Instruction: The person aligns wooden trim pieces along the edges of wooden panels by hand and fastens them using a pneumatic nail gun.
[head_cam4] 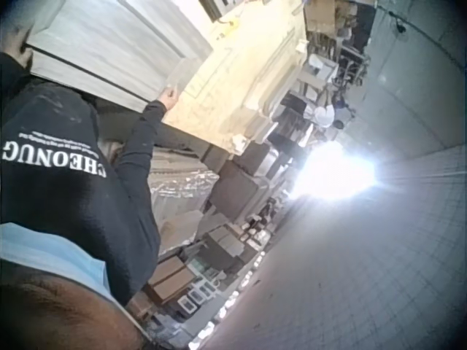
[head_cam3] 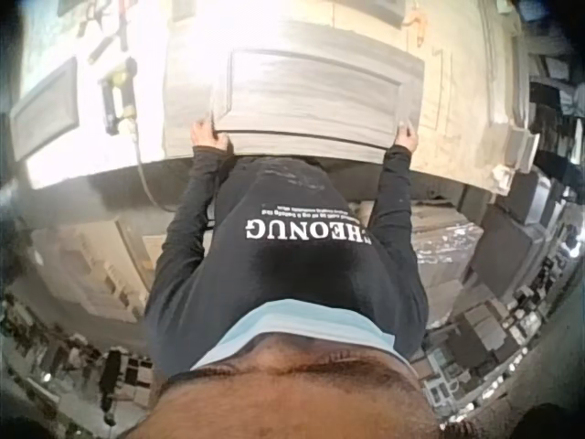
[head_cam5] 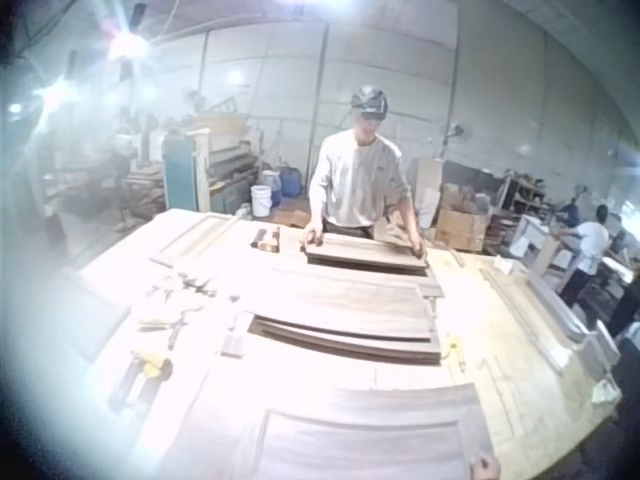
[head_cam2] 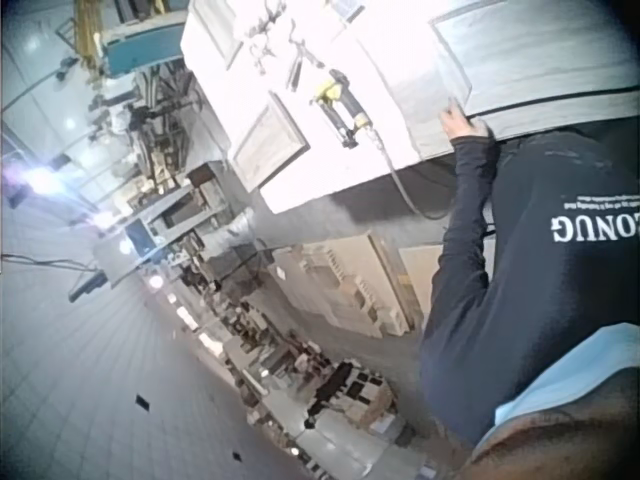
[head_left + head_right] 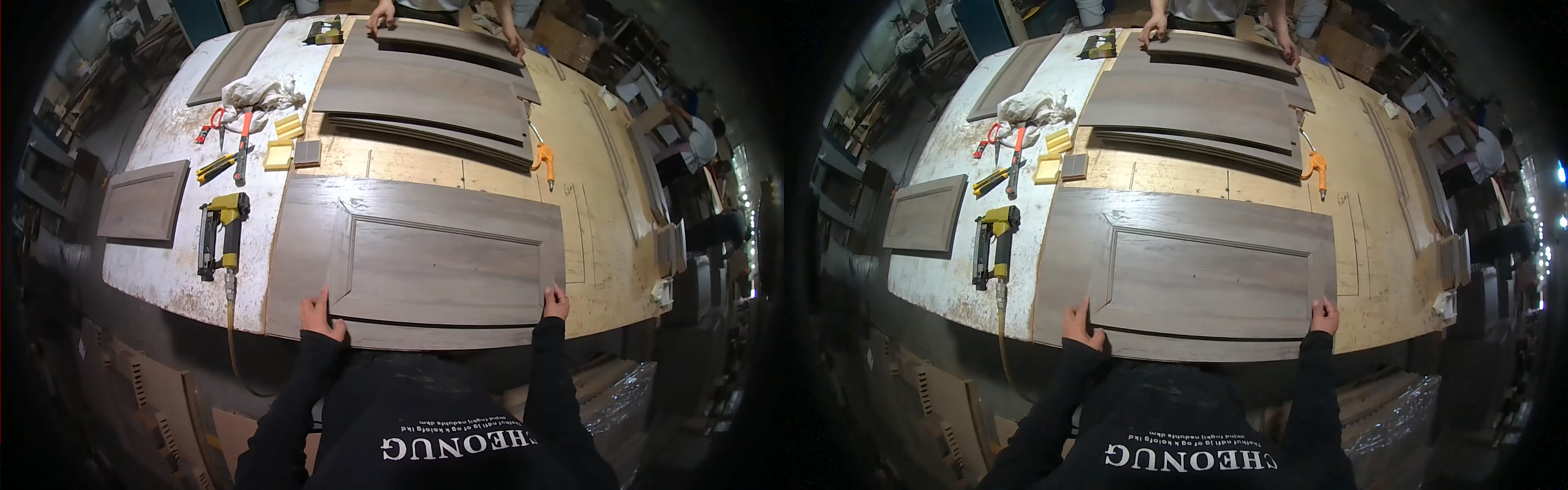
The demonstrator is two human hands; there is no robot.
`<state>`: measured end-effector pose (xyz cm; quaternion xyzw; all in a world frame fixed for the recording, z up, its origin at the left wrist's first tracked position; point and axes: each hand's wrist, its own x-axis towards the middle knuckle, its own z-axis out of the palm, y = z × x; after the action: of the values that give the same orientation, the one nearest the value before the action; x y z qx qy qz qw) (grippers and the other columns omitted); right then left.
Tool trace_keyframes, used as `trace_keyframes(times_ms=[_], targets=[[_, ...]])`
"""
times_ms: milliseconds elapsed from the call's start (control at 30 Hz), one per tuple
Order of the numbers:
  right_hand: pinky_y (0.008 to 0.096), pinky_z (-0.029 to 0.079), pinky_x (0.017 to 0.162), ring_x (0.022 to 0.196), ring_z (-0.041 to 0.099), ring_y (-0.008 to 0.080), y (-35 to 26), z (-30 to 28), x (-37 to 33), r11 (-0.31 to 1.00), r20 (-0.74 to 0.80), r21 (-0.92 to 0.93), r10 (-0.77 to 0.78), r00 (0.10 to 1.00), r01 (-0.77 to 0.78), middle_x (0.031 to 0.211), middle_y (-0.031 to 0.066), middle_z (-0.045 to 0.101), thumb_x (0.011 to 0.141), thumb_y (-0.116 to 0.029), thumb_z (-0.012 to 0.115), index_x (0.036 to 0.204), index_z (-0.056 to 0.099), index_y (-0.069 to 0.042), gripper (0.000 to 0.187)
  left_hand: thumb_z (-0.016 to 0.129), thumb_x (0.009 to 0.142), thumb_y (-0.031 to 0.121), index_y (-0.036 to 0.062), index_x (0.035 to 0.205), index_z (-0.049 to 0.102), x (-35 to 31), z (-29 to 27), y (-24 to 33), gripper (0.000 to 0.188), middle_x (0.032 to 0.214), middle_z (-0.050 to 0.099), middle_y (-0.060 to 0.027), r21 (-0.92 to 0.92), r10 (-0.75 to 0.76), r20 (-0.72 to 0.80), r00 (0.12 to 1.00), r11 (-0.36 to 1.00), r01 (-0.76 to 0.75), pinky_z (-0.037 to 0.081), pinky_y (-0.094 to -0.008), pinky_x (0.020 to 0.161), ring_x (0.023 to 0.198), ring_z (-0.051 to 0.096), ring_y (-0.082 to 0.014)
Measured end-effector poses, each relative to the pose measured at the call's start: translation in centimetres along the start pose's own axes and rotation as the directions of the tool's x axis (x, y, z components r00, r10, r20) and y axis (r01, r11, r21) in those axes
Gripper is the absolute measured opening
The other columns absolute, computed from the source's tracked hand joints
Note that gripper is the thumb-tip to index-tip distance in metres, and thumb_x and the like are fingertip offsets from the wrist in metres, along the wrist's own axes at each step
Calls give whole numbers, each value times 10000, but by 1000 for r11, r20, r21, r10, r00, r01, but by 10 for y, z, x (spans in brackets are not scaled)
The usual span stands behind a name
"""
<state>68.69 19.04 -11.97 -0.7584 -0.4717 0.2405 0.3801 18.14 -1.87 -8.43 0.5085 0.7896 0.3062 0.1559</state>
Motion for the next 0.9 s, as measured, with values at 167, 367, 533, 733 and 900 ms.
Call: trace_keyframes(times_ms=[167, 367, 533, 733, 900], targets=[[284, 466, 791, 869, 593, 162, -8, 0, -3, 1000, 2, -11, -20, 1000, 20, 972, 102, 655, 811, -134, 667, 1113, 619, 33, 349, 745, 651, 331, -5, 1219, 515, 29, 20, 6, 699, 967, 503, -214, 56, -108, -112, 988, 992, 115, 410, -430, 836, 941, 486, -366], [291, 464, 791, 863, 586, 167, -2, 2, -1, 1000, -38, -28, -16, 999, 14, 978, 103, 648, 816, -149, 667, 1131, 607, 31, 368, 754, 669, 255, -13, 1175, 557, 34, 23, 13, 606, 961, 491, -180, -34, -189, -189, 964, 982, 186, 405, -423, 808, 916, 480, -348], [295, 461, 809, 904, 582, 174, -10, -4, -2, 1000, 27, -14, -3, 1000, 4, 1021, 108, 637, 814, -156, 672, 1157, 594, 26, 396, 773, 652, 249, -18, 1182, 553, 25, 1, 22, 634, 963, 493, -182, -7, -51, -187, 981, 999, 51, 416, -421, 798, 920, 487, -347], [333, 433, 876, 1005, 545, 218, -22, -27, -14, 998, 226, 43, -52, 973, 43, 1127, 127, 550, 778, -202, 711, 1216, 556, 6, 509, 845, 566, 262, -8, 1167, 571, 4, -15, -5, 714, 925, 512, -170, 6, 12, 3, 1000, 1000, -12, 443, -403, 736, 867, 519, -328], [341, 406, 919, 1045, 523, 240, -25, -24, -20, 999, 205, 49, -20, 978, 10, 1140, 138, 523, 779, -189, 703, 1228, 550, -3, 509, 857, 541, 255, 33, 1100, 622, 5, -13, -15, 646, 799, 534, -124, -33, -33, -18, 999, 999, 32, 461, -354, 613, 697, 554, -278]])
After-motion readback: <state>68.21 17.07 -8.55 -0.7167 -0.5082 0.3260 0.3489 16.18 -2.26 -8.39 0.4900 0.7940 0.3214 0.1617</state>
